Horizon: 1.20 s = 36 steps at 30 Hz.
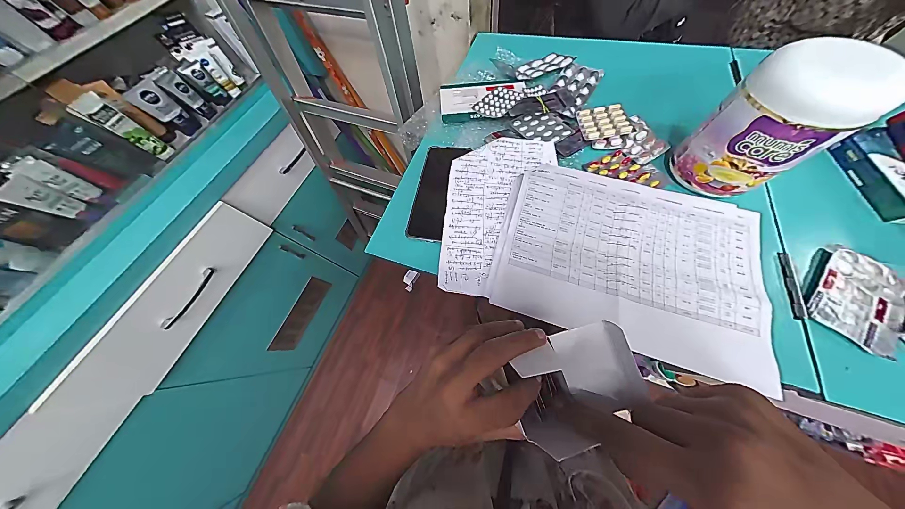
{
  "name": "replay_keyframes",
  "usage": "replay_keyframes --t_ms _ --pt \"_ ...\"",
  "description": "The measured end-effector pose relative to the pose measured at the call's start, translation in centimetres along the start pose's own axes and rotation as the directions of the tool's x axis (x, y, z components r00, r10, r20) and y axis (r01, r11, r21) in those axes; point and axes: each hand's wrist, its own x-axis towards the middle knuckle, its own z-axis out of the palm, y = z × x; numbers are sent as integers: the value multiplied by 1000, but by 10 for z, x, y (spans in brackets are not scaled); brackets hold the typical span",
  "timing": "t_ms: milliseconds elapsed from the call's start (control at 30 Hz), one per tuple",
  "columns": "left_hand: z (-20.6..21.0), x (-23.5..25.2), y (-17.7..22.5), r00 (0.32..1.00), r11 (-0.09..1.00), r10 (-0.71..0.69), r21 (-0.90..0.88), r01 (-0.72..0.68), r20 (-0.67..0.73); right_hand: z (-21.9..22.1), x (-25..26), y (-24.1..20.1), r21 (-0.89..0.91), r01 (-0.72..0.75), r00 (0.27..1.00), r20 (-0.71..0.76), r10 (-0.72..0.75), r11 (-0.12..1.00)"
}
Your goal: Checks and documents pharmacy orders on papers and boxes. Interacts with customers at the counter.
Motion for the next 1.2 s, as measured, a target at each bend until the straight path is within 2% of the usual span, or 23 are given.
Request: replay_keyframes --t_ms 233,1200 --pt "1 -4 3 999 999 -32 -9 32 6 1 0 -2 10 5 1000 -6 -5 1000" --pt "11 -3 15 1000 999 -9 -50 8 -18 -1 -16 -11 24 -7 1000 -26 8 1000"
